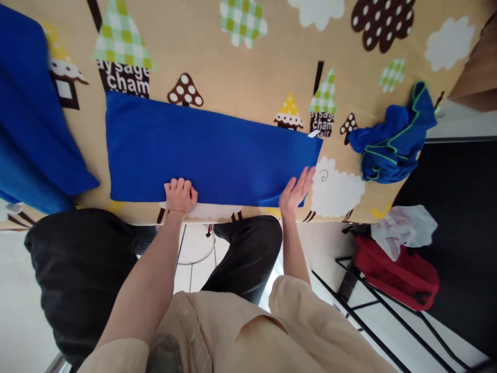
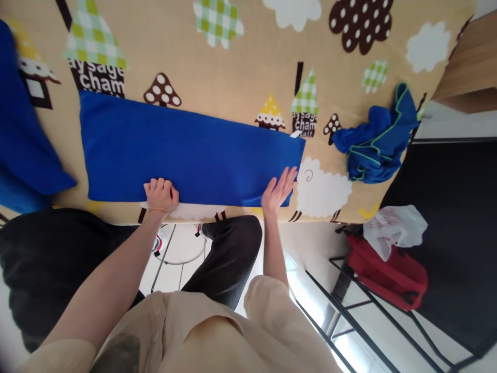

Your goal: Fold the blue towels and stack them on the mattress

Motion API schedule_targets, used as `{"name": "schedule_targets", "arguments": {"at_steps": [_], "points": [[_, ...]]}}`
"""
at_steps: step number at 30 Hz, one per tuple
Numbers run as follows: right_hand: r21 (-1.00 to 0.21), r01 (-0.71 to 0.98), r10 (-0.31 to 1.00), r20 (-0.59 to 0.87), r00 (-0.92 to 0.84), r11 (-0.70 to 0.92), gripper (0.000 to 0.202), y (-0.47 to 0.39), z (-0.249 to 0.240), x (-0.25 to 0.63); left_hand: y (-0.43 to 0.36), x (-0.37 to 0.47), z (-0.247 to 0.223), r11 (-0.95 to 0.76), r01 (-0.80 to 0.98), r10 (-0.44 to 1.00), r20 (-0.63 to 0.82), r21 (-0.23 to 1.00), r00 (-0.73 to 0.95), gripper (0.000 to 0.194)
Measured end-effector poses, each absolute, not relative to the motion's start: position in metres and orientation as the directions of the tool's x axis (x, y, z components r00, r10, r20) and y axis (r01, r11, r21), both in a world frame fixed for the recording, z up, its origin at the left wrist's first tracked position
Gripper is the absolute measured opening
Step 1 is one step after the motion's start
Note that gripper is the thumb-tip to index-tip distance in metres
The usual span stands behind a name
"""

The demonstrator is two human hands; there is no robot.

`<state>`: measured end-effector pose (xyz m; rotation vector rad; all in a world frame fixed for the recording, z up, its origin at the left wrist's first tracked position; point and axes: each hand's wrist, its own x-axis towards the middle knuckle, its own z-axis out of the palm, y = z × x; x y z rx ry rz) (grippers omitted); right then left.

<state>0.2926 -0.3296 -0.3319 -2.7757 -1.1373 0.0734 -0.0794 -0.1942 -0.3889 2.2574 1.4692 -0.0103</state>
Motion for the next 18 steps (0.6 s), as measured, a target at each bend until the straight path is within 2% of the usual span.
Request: {"name": "schedule_targets", "arguments": {"at_steps": [2, 4, 8, 14, 16, 18], "points": [[-0.136, 0.664, 0.677, -0.141, 0.722, -0.736, 0.068, -0.371, -0.343, 0.266, -0.194, -0.080, -0.390, -0.297, 0.876, 0.873, -0.263, 0.381, 0.410, 0.014], [-0.105, 0.629, 0.636, -0.201, 0.745, -0.770, 0.068, -0.397, -0.354, 0.252, -0.192, -0.081, -0.390, -0.265, 0.877, 0.879, -0.273, 0.401, 0.391, 0.013], [-0.082, 0.531, 0.537, -0.107, 0.837, -0.844, 0.068, -0.409, -0.365, 0.249, -0.189, -0.079, -0.389, -0.271, 0.872, 0.882, -0.257, 0.407, 0.395, 0.012], [-0.077, 0.443, 0.446, -0.021, 0.895, -0.893, 0.064, -0.382, -0.349, 0.254, -0.189, -0.077, -0.388, -0.269, 0.868, 0.886, -0.246, 0.417, 0.393, 0.013], [-0.081, 0.454, 0.454, 0.021, 0.891, -0.887, 0.063, -0.369, -0.345, 0.258, -0.189, -0.078, -0.389, -0.271, 0.865, 0.886, -0.242, 0.423, 0.396, 0.012], [-0.073, 0.518, 0.517, 0.024, 0.855, -0.853, 0.065, -0.358, -0.347, 0.262, -0.190, -0.079, -0.390, -0.270, 0.862, 0.888, -0.235, 0.429, 0.395, 0.011]]}}
